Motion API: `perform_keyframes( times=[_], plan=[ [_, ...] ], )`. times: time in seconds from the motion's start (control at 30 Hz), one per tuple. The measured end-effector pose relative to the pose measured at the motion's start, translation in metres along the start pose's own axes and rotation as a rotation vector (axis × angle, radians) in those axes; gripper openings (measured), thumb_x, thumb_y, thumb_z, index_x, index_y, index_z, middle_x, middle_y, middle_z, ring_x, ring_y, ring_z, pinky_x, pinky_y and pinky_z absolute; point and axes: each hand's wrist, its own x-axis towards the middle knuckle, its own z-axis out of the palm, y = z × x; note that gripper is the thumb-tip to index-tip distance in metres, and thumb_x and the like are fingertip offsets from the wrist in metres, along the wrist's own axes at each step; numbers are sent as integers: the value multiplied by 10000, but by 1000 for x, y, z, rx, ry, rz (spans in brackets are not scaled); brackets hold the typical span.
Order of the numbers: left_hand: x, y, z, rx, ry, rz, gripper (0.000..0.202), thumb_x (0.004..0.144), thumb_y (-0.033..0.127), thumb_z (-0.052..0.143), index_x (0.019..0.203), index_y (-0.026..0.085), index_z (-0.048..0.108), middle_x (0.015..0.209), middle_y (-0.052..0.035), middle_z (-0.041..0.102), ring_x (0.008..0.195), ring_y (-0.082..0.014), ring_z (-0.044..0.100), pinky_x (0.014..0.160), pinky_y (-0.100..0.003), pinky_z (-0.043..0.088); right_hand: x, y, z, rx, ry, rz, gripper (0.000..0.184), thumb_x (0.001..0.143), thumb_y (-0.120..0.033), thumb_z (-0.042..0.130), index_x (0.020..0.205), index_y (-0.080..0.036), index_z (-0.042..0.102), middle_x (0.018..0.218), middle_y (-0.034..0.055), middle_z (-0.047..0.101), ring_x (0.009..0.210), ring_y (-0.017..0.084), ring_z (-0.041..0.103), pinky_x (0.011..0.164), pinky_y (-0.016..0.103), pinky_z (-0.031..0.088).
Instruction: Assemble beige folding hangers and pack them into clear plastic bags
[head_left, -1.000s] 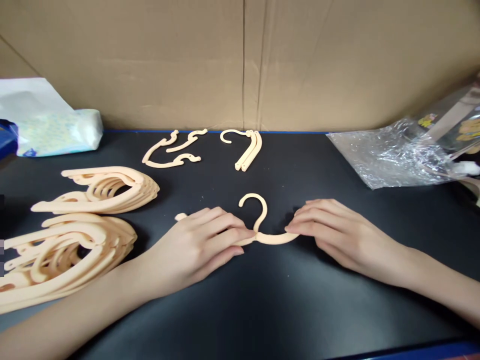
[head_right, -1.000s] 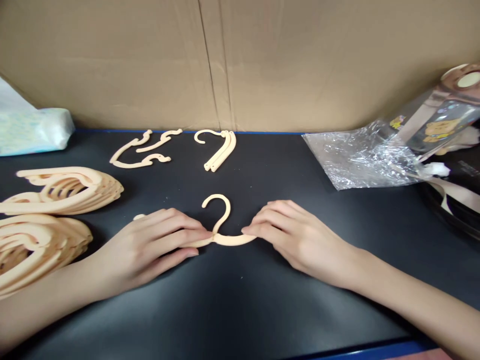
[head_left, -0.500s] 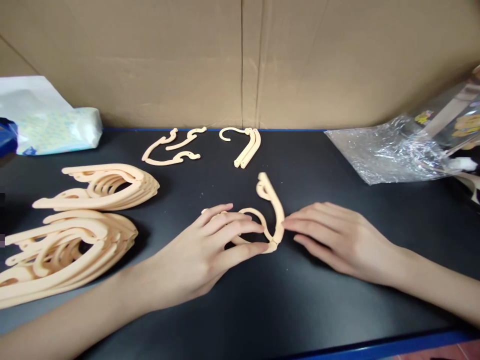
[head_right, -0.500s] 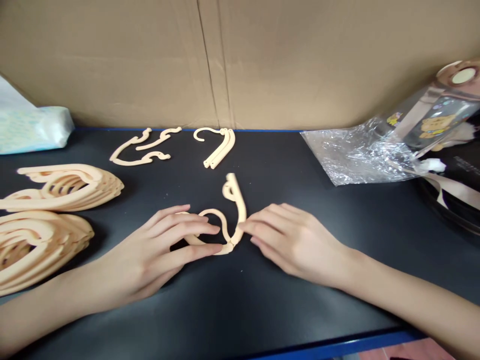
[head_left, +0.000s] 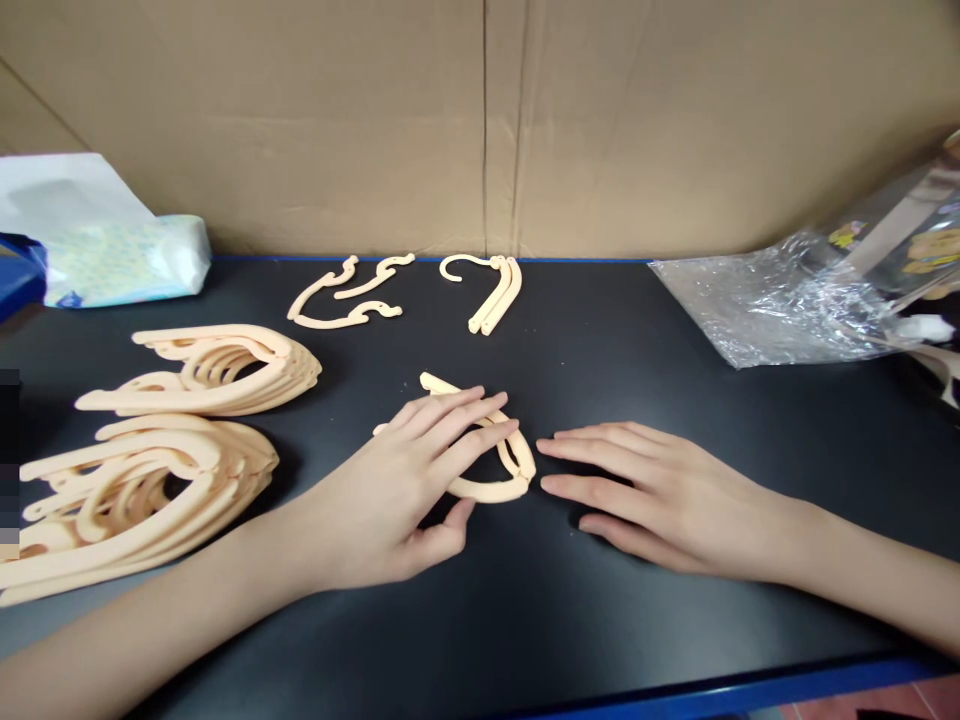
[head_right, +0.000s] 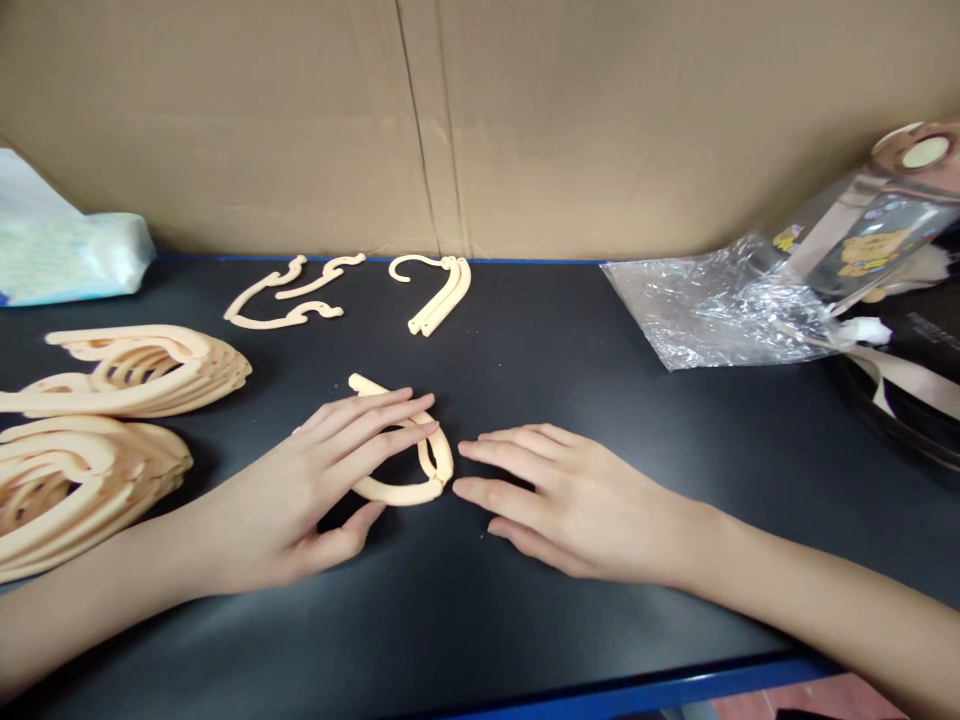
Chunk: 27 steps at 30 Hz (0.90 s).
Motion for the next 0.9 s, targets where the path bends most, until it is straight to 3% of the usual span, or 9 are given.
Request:
perform_keyframes(
  times=[0.17, 0.23, 0.33, 0.4, 0.57, 0.73, 0.9],
  plan=[
    [-4, 4, -1, -39, -18, 36, 486, 966, 133, 432, 1448, 176, 382, 1415, -87, 566, 1298, -176, 504, 1119, -369, 338, 0, 2, -1, -2, -25, 36, 311, 950, -231, 550, 1235, -148, 643, 1373, 157, 600, 1210, 258, 597, 959, 436, 546],
    [-5, 5, -1, 4, -66, 66, 476, 987, 214, 455, 1456, 173, 386, 1472, -92, 517, 1353, -213, 458, 1139, -404, 299, 0, 3, -1, 3, -36, 46, 310, 954, -232, 544, 1236, -151, 644, 1380, 148, 597, 1214, 259, 593, 959, 432, 548],
    [-6, 5, -1, 20, -151, 102, 607, 951, 312, 499, 1509, 159, 317, 1563, -97, 395, 1466, -274, 302, 1204, -486, 164, -1, 5, -2, 4, -46, 58, 316, 958, -237, 540, 1248, -158, 637, 1392, 146, 586, 1233, 266, 579, 969, 441, 541],
    [-7, 4, 0, 19, -165, 99, 677, 926, 382, 527, 1521, 155, 298, 1570, -106, 380, 1477, -292, 279, 1218, -514, 106, -1, 8, -3, 5, -41, 65, 322, 957, -236, 543, 1256, -157, 633, 1390, 153, 584, 1239, 266, 575, 972, 445, 539],
    [-4, -2, 1, 16, -75, 141, 833, 842, 689, 580, 1443, 133, 427, 1461, -187, 503, 1356, -330, 458, 1158, -515, 300, -4, 11, -4, 13, -35, 84, 321, 961, -243, 540, 1257, -161, 632, 1386, 153, 584, 1237, 264, 575, 975, 442, 536],
    [2, -6, -4, 4, -26, 177, 714, 857, 611, 623, 1329, 86, 518, 1279, -194, 610, 1215, -305, 560, 1101, -465, 391, -3, 11, -3, 14, -46, 80, 324, 969, -246, 529, 1266, -161, 626, 1397, 149, 575, 1242, 263, 569, 982, 442, 532],
    [0, -4, -3, 28, 22, 149, 575, 914, 563, 568, 1269, 111, 561, 1144, -147, 627, 1058, -265, 585, 975, -415, 456, -3, 12, -4, 11, -43, 80, 325, 963, -230, 536, 1266, -161, 631, 1391, 152, 580, 1242, 259, 574, 985, 436, 532]
  ],
)
